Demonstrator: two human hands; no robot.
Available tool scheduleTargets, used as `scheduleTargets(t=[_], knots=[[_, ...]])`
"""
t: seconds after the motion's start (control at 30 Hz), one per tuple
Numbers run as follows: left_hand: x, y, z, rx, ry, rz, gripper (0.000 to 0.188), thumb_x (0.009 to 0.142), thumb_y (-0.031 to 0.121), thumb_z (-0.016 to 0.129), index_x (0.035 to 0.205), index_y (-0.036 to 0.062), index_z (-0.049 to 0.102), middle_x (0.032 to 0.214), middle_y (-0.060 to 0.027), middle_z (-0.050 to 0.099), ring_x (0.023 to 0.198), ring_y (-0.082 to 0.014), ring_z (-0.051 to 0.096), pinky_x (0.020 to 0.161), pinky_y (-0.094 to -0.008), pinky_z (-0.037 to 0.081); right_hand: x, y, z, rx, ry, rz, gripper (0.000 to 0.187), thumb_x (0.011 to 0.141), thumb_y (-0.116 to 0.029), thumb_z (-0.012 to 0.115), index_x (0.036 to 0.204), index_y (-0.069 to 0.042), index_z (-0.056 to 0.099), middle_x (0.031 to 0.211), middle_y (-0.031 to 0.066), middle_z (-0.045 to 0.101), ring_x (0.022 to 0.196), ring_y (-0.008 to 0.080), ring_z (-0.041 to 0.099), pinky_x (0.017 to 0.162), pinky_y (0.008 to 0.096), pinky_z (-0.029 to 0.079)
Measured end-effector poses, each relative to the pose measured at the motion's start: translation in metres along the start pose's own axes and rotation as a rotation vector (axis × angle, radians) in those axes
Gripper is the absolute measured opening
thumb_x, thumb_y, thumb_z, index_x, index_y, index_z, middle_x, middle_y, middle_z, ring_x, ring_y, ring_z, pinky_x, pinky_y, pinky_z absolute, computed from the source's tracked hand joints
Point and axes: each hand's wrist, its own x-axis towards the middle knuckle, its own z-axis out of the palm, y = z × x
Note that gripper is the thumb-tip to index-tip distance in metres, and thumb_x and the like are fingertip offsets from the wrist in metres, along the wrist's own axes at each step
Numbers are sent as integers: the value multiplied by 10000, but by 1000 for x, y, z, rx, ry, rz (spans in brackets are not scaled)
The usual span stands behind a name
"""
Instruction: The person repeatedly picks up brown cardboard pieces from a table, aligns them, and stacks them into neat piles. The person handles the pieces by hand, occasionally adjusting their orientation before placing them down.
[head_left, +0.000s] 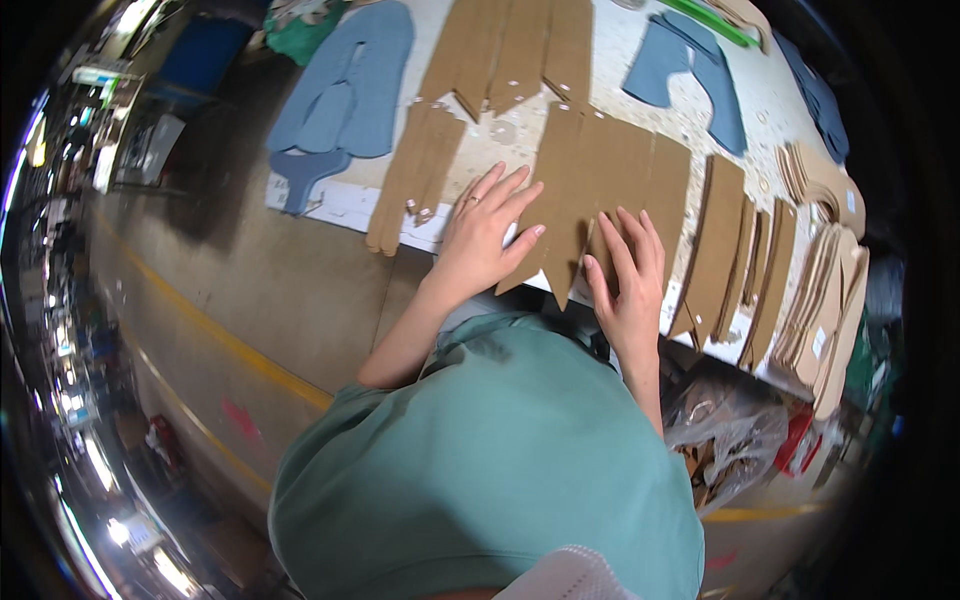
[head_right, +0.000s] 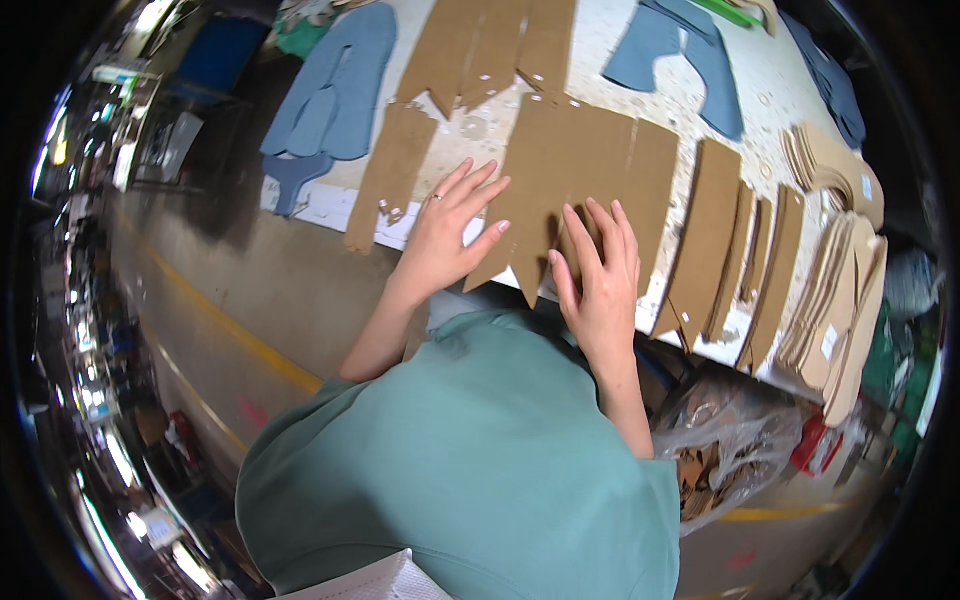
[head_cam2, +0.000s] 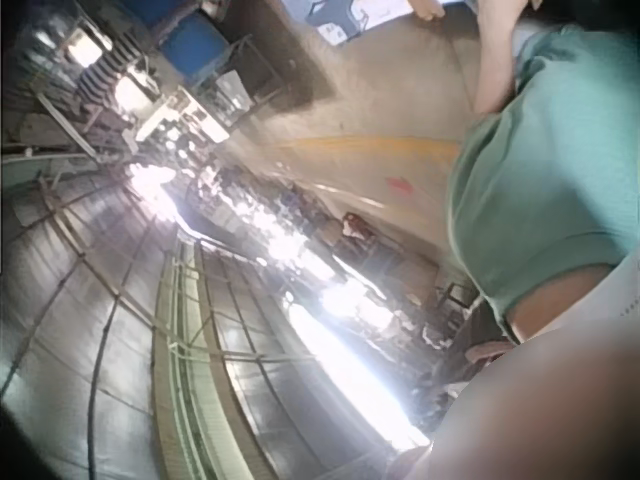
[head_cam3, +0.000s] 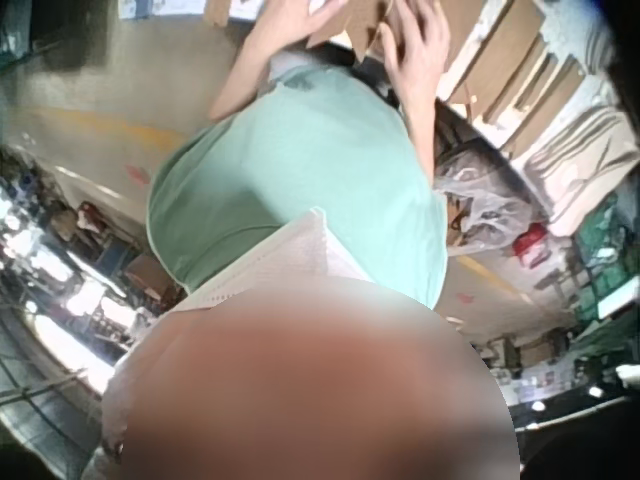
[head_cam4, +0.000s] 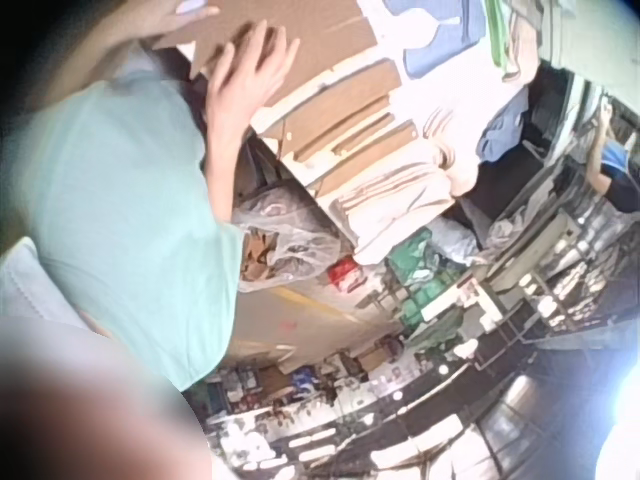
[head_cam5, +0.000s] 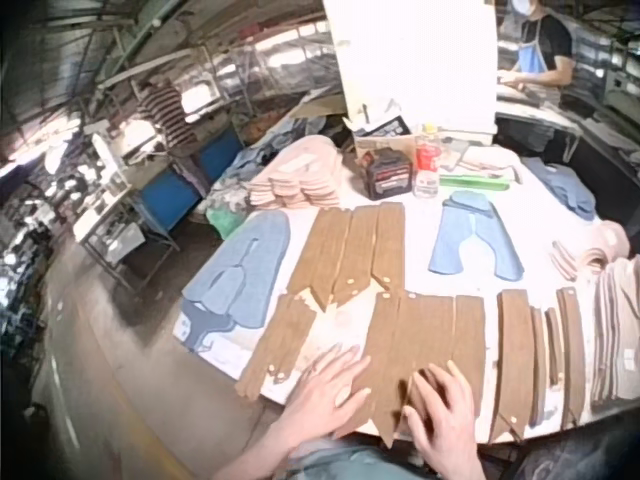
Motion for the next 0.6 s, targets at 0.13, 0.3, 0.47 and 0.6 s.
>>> scheduleTargets(t=[0.13, 0.3, 0.47, 0.6], knots=[[10, -25, -47, -318, 301, -229, 255, 906, 190, 670, 1129, 67, 684, 1091, -118, 695, 957, -287, 680, 841, -350, 540, 10, -2, 21, -22, -117, -57, 392, 893, -156, 662, 1280, -101, 627, 1357, 143, 524, 1314, 352, 461, 1057, 462, 369], [28, -75, -88, 85, 432, -383, 162, 867, 148, 684, 1006, 79, 731, 916, -109, 695, 767, -243, 667, 719, -332, 539, 9, 2, 23, -42, -117, -91, 377, 905, -171, 648, 1277, -109, 629, 1372, 126, 515, 1313, 337, 460, 1056, 456, 359], [61, -120, -81, 68, 368, -211, 156, 837, 147, 715, 985, 121, 757, 878, -78, 664, 743, -222, 627, 687, -333, 511, 8, 2, 22, -35, -120, -88, 374, 904, -172, 649, 1273, -110, 632, 1376, 125, 515, 1315, 337, 460, 1055, 457, 359], [71, -135, -72, 145, 293, -101, 175, 816, 168, 731, 986, 172, 770, 905, -53, 647, 858, -261, 635, 776, -373, 499, 8, 2, 22, -27, -123, -80, 375, 902, -173, 651, 1271, -108, 633, 1372, 125, 521, 1316, 335, 462, 1052, 458, 360]])
